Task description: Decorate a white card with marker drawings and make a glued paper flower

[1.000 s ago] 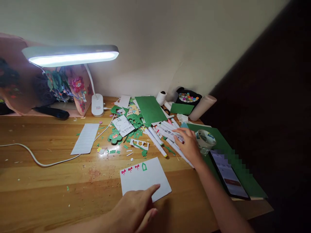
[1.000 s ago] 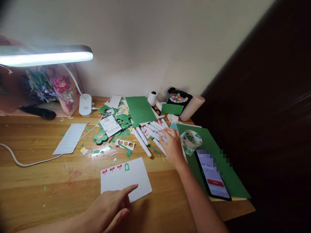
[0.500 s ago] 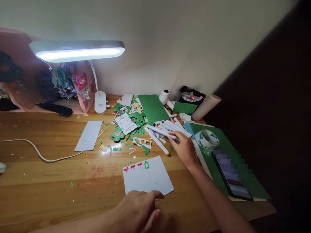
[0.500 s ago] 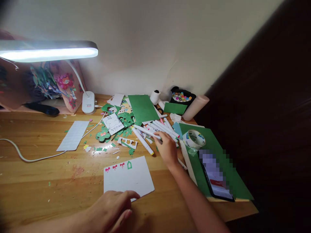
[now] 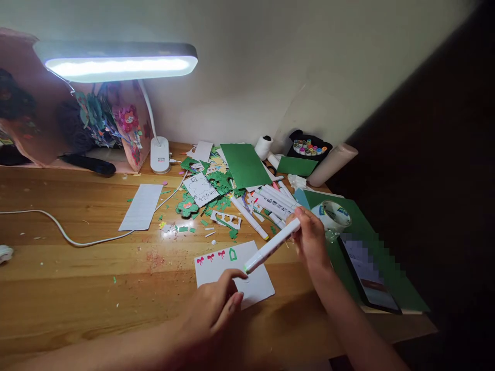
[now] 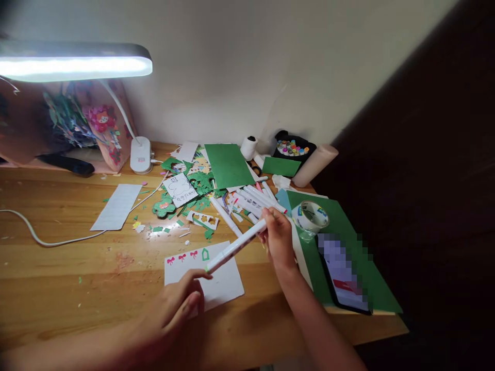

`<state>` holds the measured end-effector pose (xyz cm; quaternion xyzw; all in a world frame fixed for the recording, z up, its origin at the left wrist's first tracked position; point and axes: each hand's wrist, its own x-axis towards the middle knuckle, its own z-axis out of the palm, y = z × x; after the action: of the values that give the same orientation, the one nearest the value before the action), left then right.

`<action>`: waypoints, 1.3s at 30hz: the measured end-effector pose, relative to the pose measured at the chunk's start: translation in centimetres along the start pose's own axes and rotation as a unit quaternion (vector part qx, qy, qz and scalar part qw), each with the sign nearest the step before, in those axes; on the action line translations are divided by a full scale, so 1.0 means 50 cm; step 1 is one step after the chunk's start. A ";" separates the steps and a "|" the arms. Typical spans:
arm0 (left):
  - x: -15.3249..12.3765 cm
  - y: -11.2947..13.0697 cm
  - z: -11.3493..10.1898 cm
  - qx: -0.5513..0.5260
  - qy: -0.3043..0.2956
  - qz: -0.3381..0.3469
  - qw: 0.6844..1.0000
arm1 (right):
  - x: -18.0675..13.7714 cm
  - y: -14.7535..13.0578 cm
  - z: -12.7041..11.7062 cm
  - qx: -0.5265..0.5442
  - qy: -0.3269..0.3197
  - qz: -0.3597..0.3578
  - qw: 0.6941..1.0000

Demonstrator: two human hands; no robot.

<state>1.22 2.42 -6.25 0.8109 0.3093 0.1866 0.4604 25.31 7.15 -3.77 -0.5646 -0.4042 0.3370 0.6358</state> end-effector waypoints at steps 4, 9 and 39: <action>-0.001 0.002 -0.003 -0.003 -0.007 -0.020 1.000 | -0.024 0.013 0.020 -0.015 -0.056 0.026 0.998; 0.006 0.000 0.002 0.087 -0.017 -0.074 0.993 | -0.067 0.025 0.047 0.036 -0.169 0.059 0.983; 0.006 0.119 -0.044 0.296 -0.161 0.275 0.900 | -0.174 -0.096 -0.010 -0.135 -0.513 -0.228 0.816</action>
<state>2.11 1.72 -0.01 0.9816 0.0362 0.0724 0.1730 21.76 -1.45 -0.19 -0.2812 -0.8306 0.3652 0.3125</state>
